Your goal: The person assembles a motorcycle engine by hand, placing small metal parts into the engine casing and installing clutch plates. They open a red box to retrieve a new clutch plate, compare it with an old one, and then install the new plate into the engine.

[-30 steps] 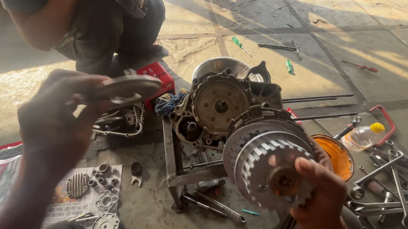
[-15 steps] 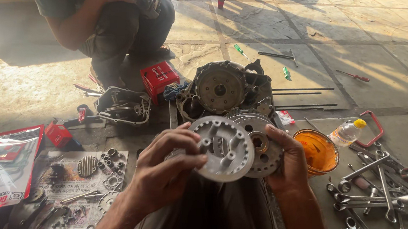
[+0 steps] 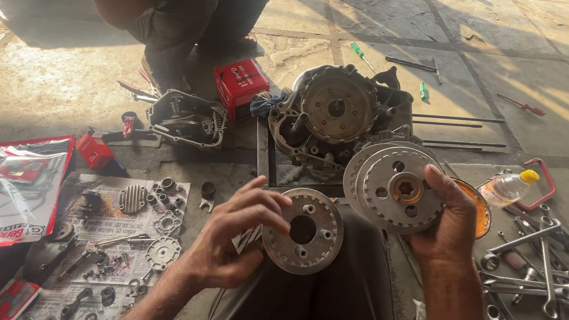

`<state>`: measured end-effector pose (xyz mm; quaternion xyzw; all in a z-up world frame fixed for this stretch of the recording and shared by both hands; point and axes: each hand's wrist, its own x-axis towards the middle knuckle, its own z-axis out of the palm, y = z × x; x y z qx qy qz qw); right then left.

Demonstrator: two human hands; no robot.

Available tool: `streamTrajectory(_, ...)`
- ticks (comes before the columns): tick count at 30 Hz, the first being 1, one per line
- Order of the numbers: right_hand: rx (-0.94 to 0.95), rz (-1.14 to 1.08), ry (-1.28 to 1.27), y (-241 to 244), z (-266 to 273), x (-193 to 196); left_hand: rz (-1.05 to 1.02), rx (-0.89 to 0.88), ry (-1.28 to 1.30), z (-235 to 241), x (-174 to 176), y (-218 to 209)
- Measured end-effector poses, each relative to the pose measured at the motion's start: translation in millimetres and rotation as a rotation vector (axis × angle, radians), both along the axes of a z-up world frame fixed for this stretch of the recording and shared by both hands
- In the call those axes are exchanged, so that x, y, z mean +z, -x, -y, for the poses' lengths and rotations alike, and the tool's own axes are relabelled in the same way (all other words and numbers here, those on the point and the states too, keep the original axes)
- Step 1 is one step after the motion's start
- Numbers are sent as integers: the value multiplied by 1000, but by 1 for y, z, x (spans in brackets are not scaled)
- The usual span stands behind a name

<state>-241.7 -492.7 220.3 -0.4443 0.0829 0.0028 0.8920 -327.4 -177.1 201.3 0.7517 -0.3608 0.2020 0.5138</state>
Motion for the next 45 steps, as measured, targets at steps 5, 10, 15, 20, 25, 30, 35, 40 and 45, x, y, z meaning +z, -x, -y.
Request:
streamTrajectory(5,134,140,3,0,-17,5,-161,224,106,34,35,-19)
streamTrajectory(10,318,284,-57,2,-33,14,-456,316,-88,63,69,-37)
streamTrajectory(15,290,177,-68,15,-41,18,-664,267,39,60,79,-34)
streamTrajectory(20,235,25,-163,15,-48,24,-856,-203,620,64,67,-18)
streamTrajectory(25,120,369,185,19,-29,34,-879,-277,1273,51,59,-10)
streamTrajectory(30,-23,721,1354,46,-19,21,-893,-387,1397,36,64,-18)
streamTrajectory(35,169,1204,1648,68,-29,1,-882,-566,1522,55,61,-28)
streamTrajectory(40,233,1239,1675,82,-20,-4,-800,-692,1643,75,56,-50)
streamTrajectory(45,214,1080,1568,89,-17,-2,-708,-616,1612,94,51,-71)
